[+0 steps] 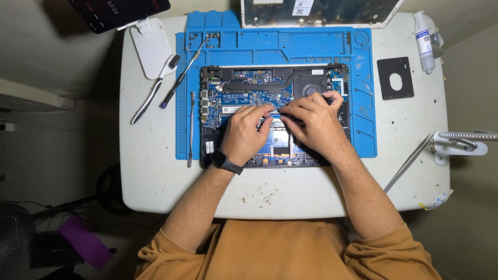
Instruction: Reconnecting various internal ribbon cables and connectors to the motherboard of a laptop.
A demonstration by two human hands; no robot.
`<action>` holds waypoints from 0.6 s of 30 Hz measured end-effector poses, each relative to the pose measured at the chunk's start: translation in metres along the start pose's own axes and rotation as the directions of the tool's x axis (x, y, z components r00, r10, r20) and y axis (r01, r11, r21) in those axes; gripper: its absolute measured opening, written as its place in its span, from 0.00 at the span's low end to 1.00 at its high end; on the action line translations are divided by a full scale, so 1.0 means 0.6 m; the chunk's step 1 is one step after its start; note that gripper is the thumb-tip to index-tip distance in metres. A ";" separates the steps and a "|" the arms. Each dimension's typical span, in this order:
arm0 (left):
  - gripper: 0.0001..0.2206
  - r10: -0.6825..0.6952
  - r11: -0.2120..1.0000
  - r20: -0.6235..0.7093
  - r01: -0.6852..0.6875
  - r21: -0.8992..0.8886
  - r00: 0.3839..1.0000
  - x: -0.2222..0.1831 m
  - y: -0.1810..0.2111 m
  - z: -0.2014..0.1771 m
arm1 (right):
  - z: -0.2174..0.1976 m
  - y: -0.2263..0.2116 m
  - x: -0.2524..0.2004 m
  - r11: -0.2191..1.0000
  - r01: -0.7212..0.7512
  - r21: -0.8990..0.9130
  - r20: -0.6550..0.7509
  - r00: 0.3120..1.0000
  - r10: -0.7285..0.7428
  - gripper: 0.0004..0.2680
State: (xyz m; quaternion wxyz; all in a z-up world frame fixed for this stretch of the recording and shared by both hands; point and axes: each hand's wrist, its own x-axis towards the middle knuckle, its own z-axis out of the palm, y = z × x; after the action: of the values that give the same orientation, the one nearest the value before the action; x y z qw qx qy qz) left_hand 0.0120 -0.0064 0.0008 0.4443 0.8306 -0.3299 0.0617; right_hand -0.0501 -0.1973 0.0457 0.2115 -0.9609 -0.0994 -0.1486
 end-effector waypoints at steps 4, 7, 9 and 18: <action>0.09 0.046 0.999 0.010 -0.046 0.021 0.999 0.003 0.004 -0.005 | -0.001 0.000 0.000 0.998 0.043 -0.045 0.003 0.999 -0.043 0.03; 0.05 0.103 0.992 0.008 -0.104 0.068 0.995 -0.001 0.001 0.000 | -0.001 0.000 -0.001 0.996 0.057 -0.075 0.000 0.998 -0.057 0.03; 0.05 0.152 0.972 0.014 -0.152 0.177 0.988 -0.005 -0.002 0.005 | -0.002 -0.002 -0.001 0.996 0.056 -0.075 -0.002 0.998 -0.056 0.03; 0.09 0.250 0.897 0.130 -0.280 0.342 0.959 -0.014 -0.002 -0.002 | 0.007 0.000 -0.006 0.984 0.104 -0.143 -0.026 0.994 -0.108 0.03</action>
State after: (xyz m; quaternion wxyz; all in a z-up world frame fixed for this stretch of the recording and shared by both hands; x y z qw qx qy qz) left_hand 0.0065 -0.0006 -0.0028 0.2595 0.8464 -0.4413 0.1464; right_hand -0.0527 -0.1963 0.0409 0.1365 -0.9642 -0.1361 -0.1822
